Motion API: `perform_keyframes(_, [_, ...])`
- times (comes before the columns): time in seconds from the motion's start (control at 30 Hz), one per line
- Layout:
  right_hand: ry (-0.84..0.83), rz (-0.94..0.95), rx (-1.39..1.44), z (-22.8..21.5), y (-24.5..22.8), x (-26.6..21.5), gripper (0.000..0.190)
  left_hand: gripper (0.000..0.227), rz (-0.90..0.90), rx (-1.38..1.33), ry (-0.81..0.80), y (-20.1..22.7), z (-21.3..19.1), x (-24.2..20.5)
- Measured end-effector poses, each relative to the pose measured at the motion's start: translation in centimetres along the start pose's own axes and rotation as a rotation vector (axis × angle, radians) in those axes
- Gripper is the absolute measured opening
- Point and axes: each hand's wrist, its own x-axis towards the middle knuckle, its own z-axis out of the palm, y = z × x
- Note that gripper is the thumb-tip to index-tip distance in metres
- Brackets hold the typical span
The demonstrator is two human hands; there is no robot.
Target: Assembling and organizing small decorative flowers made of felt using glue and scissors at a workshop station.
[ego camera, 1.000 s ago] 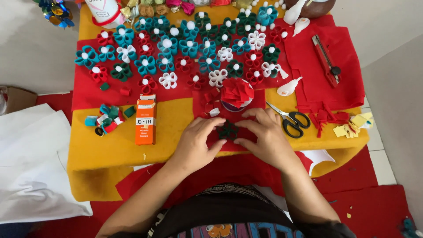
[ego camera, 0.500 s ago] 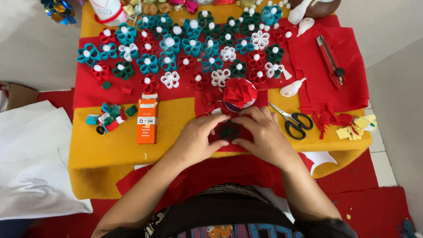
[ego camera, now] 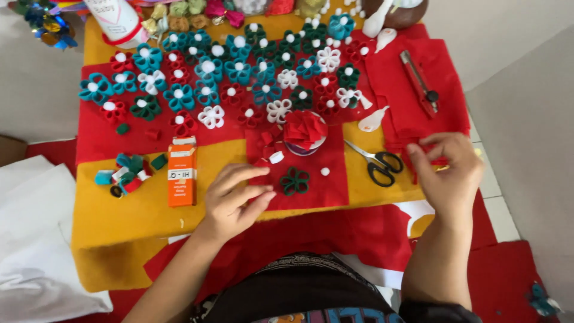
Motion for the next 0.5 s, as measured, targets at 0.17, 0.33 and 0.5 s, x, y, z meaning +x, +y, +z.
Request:
perform_keyframes(0.17, [-0.173,0.189,-0.100,1.6,3.9,3.1,0.047,0.041,-0.021,0.108,0.162,-1.8,0.8,-1.3])
perform_keyframes(0.33, [-0.266,0.094,-0.152,5.1,2.7,4.4,0.036,0.010,-0.042,0.176,0.199,-1.3,1.4,-1.4])
perform_keyframes(0.5, [-0.142,-0.026,-0.018,5.8,2.1,3.5,0.028,0.001,0.046,0.227,0.160,-1.3,2.0,-1.5])
